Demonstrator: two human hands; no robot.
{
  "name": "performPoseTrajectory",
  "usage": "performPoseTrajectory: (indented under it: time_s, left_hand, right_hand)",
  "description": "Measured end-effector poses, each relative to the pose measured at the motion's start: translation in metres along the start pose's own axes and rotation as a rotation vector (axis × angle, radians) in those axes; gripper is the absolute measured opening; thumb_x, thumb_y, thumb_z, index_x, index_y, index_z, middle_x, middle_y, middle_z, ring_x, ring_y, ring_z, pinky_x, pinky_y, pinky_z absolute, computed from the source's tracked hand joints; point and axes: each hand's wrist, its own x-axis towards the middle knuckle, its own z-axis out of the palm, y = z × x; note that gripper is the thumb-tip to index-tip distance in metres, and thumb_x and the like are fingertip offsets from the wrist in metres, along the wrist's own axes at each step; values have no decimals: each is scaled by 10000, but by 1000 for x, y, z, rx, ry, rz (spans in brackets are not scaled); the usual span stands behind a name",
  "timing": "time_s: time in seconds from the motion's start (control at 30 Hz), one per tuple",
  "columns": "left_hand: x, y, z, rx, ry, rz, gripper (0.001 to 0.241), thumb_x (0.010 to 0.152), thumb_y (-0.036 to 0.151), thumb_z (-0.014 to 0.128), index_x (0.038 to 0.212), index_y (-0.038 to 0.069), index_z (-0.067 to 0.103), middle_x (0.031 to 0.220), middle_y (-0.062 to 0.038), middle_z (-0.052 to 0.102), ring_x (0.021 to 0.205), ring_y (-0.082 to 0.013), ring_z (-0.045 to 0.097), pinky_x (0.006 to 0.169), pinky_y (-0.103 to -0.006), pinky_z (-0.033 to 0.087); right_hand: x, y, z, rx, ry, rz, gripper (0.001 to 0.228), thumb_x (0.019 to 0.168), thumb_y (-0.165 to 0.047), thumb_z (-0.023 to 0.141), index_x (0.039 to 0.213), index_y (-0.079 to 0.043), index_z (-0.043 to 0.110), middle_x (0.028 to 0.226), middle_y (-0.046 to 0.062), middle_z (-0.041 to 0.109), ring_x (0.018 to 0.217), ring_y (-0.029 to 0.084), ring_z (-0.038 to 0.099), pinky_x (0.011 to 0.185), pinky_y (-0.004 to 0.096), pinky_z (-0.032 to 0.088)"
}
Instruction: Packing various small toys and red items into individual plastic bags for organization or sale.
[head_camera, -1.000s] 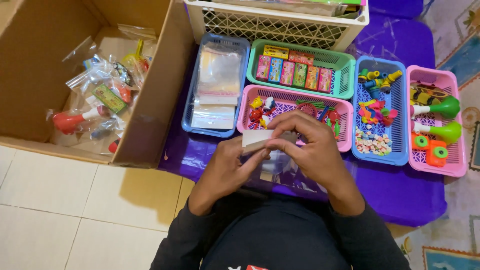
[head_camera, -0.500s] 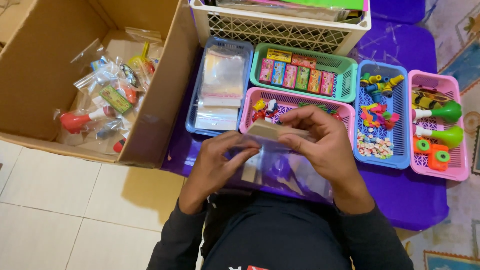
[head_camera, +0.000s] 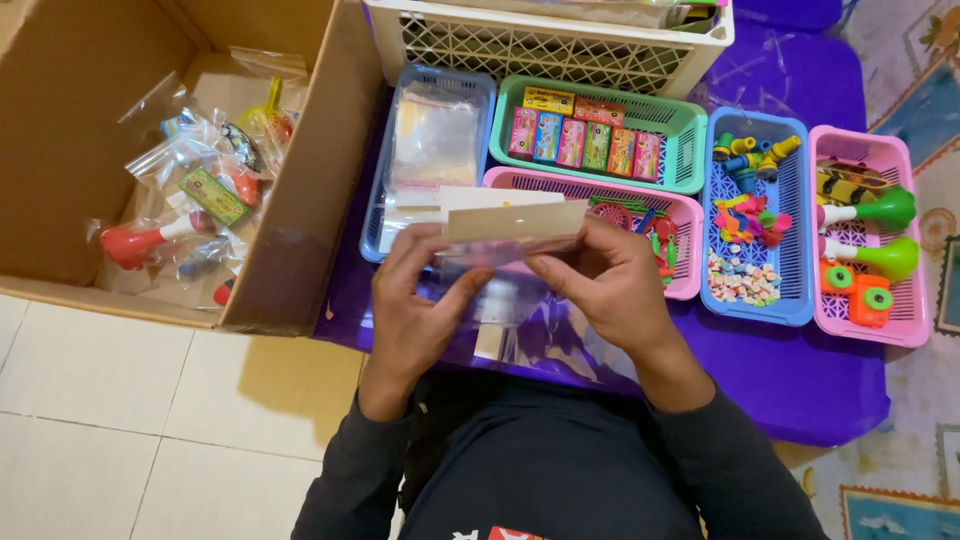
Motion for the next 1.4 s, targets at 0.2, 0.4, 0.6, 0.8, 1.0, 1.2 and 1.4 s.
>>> performPoseTrajectory:
  time_s: [0.2,0.4,0.6,0.8,1.0,1.2,1.4]
  left_hand:
    - [-39,16,-22,-245,-85,-431,830,1041,638,269,575,134,738,384,-3,528,407,-90,364,439,-208,335]
    - [-52,11,-24,-1018,-396,-927,1080,860,837,252,1382,-54,567,1152,-214,708,905,-259,738,754,-365,620]
    - [-44,11,-26,-1001,-143,-1009,493,942,197,640,1369,-45,589,1106,-220,752,833,-286,774,633,-389,666]
    - [-69,-37,-40,-777,54,-982,258,908,156,733,1116,5,713,875,-95,775,597,-135,686,415,-306,581]
    - [-54,-18,-61,-419,207,-783,299,938,93,700,1221,29,631,859,-97,742,385,-144,599,318,-235,537]
    - [-48,-22,-63,-349,152,-686,416,959,65,634,1363,136,564,1014,-132,781,280,-99,493,241,-176,404]
    - [-49,-35,-61,-470,125,-647,546,936,21,646,1453,108,494,1170,-148,747,624,-146,587,528,-259,476]
  right_hand:
    - [-2,-27,3,-308,105,-345,146,879,16,831,990,48,742,881,113,559,704,114,518,616,259,487]
    - [-19,-39,22,-454,-206,-648,118,927,-168,731,885,-95,814,918,107,729,768,304,677,693,409,575]
    - [-24,-31,37,-569,-413,-724,202,1035,-137,585,993,-104,780,1009,100,720,824,305,656,742,391,561]
    - [-11,-29,31,-458,-816,-626,471,950,-383,787,1220,-32,627,1127,148,649,936,344,649,847,450,535]
    - [42,41,21,-670,-396,-447,357,931,-122,755,1250,2,653,1062,209,640,967,453,628,838,535,518]
    - [100,92,21,-993,-583,-452,633,860,-225,784,1398,-5,535,1345,223,569,1253,457,530,959,557,480]
    - [111,116,35,-1113,-689,-380,484,856,-136,704,1313,-16,600,1208,225,663,1115,437,626,824,551,515]
